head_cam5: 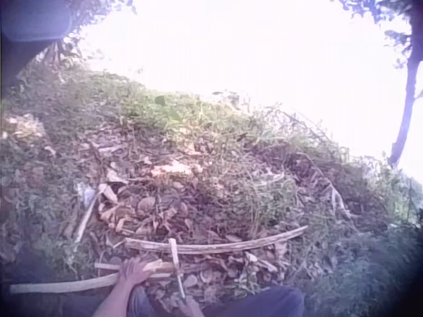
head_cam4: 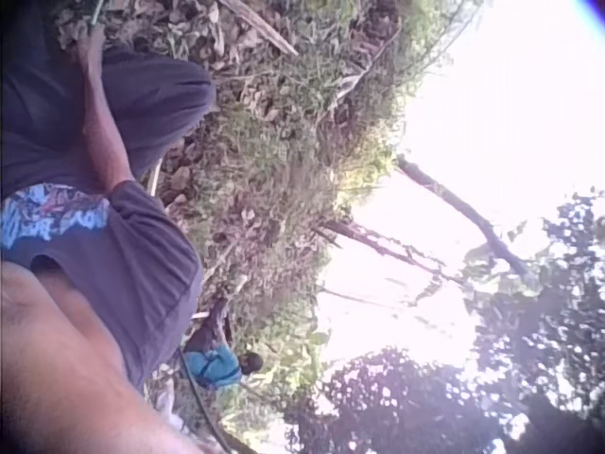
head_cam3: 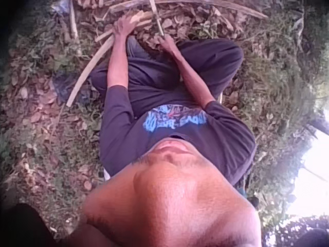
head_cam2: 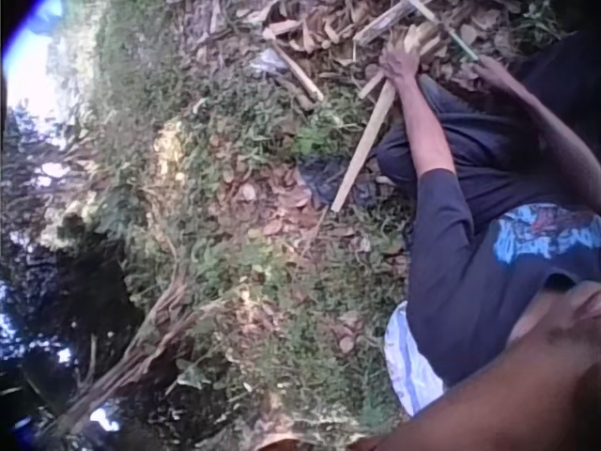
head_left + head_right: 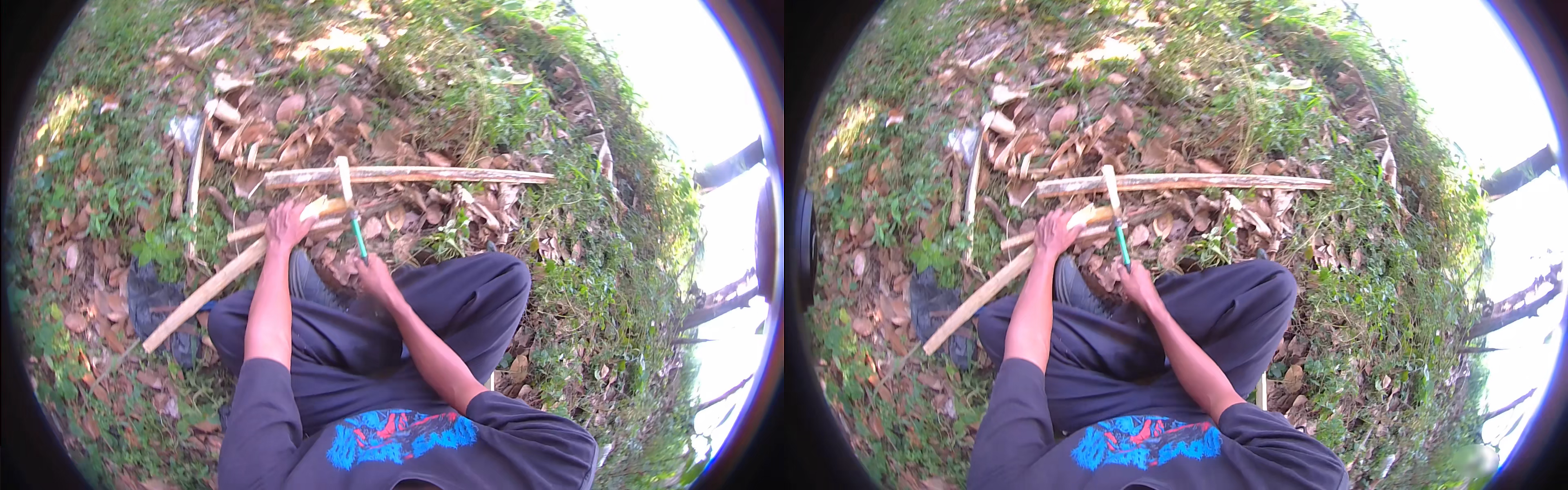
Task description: The person sits on the ground and uses a green-handled knife to carve and shape a long, thin piece of light-colored wood. They hold the wood with their left hand and repeatedly scrape the blade along its length to remove thin strips of material.
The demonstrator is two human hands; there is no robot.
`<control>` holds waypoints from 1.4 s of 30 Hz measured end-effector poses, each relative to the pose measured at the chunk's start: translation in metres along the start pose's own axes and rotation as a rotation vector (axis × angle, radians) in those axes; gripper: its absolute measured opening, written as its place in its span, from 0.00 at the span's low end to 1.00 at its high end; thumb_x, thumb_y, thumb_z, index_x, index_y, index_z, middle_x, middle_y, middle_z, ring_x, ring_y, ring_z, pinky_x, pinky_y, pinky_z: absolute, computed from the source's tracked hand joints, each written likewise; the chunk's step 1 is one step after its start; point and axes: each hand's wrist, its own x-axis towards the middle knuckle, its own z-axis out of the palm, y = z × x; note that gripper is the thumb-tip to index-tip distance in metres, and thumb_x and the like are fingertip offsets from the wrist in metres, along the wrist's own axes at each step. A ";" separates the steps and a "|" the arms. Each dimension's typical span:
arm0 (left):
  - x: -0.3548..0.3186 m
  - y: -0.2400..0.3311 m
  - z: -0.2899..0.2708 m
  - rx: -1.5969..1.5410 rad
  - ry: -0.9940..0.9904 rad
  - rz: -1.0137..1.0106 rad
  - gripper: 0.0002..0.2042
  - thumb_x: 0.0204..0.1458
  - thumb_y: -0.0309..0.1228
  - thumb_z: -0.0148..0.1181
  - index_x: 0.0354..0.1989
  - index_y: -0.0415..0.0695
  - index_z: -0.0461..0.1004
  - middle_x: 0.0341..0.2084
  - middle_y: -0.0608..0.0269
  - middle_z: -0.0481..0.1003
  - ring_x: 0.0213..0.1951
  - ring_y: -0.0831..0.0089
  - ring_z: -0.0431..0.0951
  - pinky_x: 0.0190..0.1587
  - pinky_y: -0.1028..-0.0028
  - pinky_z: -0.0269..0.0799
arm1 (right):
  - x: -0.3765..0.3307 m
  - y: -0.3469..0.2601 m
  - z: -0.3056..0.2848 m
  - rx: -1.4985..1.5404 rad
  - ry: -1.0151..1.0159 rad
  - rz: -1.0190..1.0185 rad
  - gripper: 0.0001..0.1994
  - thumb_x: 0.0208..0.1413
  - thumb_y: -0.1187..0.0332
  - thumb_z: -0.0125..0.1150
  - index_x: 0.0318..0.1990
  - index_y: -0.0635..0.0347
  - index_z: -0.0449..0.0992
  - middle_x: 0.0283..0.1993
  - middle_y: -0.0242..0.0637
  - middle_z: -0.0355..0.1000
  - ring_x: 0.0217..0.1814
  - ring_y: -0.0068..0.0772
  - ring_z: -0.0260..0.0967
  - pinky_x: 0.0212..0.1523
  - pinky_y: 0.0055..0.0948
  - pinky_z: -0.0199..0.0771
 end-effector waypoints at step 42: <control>-0.003 0.000 -0.001 0.118 0.003 0.129 0.42 0.37 0.68 0.64 0.50 0.43 0.72 0.43 0.58 0.75 0.49 0.61 0.76 0.51 0.62 0.72 | 0.030 -0.027 -0.011 -0.396 0.214 -0.777 0.21 0.70 0.54 0.44 0.31 0.65 0.67 0.20 0.44 0.63 0.19 0.38 0.63 0.18 0.36 0.62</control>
